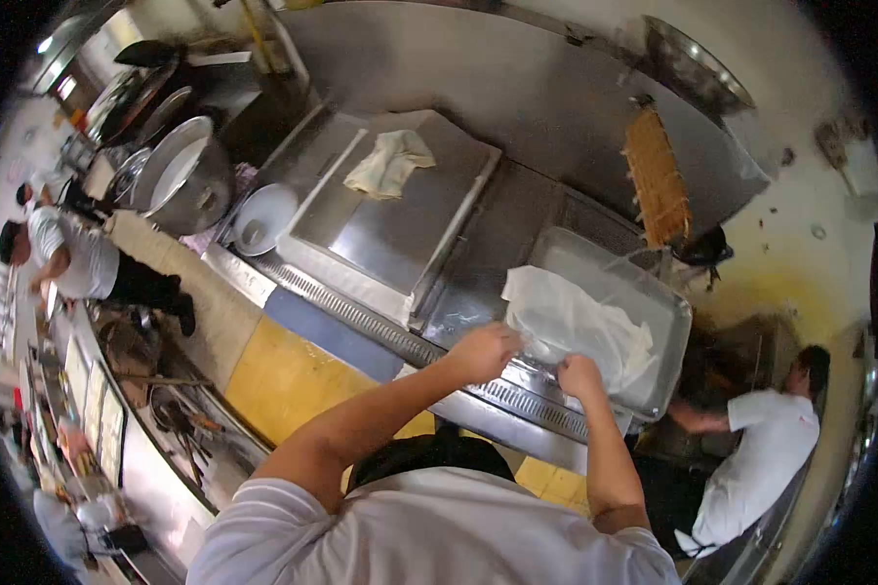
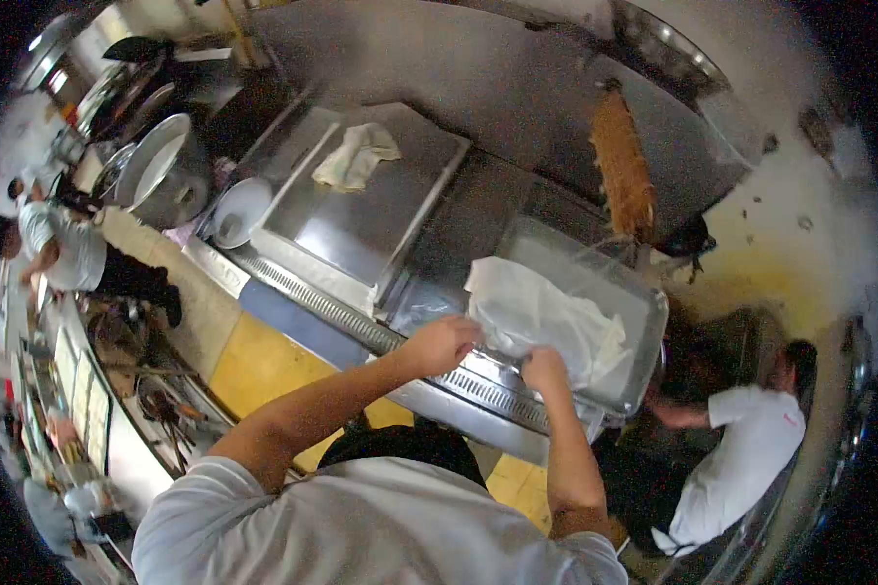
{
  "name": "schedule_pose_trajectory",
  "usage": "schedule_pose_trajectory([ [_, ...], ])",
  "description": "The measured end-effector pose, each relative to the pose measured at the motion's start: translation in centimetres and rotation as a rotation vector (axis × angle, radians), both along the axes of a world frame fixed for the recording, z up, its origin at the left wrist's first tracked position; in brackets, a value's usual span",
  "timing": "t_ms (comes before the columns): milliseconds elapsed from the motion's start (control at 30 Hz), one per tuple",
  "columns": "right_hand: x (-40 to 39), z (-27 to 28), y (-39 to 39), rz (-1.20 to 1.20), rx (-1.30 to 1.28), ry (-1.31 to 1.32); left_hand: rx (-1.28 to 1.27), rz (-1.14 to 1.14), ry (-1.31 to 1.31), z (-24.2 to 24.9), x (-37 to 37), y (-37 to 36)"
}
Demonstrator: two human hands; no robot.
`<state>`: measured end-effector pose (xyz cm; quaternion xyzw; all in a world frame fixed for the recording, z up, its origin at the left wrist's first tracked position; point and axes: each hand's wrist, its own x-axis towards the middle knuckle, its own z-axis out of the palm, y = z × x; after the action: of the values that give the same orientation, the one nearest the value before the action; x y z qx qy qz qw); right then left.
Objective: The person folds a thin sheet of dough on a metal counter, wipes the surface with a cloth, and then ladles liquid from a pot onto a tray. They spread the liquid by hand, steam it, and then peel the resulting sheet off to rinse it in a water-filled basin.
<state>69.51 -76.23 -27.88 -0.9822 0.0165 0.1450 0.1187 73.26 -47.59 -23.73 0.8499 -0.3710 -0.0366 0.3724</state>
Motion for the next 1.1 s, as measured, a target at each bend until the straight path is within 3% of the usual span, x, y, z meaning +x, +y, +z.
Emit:
schedule_pose_trajectory([
  [100,3.3,4.6,0.8,-0.217,0.195,0.24,-0.04,0.23,0.139,0.7,-4.3,6.7],
  [167,6.4,6.9,-1.3,-0.484,0.753,0.134,-0.006,0.428,0.183,-0.5,-8.0,11.8],
  [200,8.2,7.3,-2.4,-0.557,1.191,-0.047,0.022,0.533,0.29,-0.6,-10.1,14.0],
  [267,12.4,7.5,-4.0,-0.711,1.513,-0.321,0.054,0.746,0.495,-0.6,-14.2,17.6],
  [333,14.2,9.7,-5.0,-0.738,1.595,-0.146,0.036,0.863,0.534,-1.3,-18.4,20.3],
  [400,14.1,10.0,-2.6,-0.486,1.093,-0.077,0.004,0.996,0.616,-1.3,-22.0,22.1],
  [467,13.1,6.9,0.5,-0.229,0.814,0.082,-0.012,1.09,0.681,-1.4,-25.2,23.1],
  [533,14.2,-2.3,-1.6,0.158,0.473,0.079,-0.106,1.161,0.64,-3.9,-28.5,24.0],
  [600,12.6,0.3,0.6,-0.068,0.488,0.197,-0.128,1.221,0.696,-3.3,-30.9,24.8],
  [633,12.8,1.8,0.2,-0.32,0.727,0.277,-0.141,1.242,0.724,-3.0,-32.2,25.3],
  [667,14.9,1.0,-4.6,-0.328,1.458,0.722,-0.195,1.243,0.703,-4.0,-33.8,26.0],
  [700,15.4,0.2,-7.4,-0.709,1.497,0.345,-0.198,1.266,0.691,-4.6,-35.2,26.8],
  [733,16.0,0.4,-9.1,-0.556,1.484,0.22,-0.202,1.286,0.679,-5.1,-36.6,27.6],
  [833,15.8,4.1,-6.3,-0.599,0.952,-0.233,-0.224,1.367,0.674,-4.7,-40.3,30.3],
  [967,15.8,6.5,0.5,-0.696,0.589,-0.512,-0.299,1.482,0.627,-3.1,-45.4,34.9],
  [1100,19.2,3.7,8.5,-0.716,0.58,-0.626,-0.332,1.597,0.546,-4.4,-50.4,38.3],
])
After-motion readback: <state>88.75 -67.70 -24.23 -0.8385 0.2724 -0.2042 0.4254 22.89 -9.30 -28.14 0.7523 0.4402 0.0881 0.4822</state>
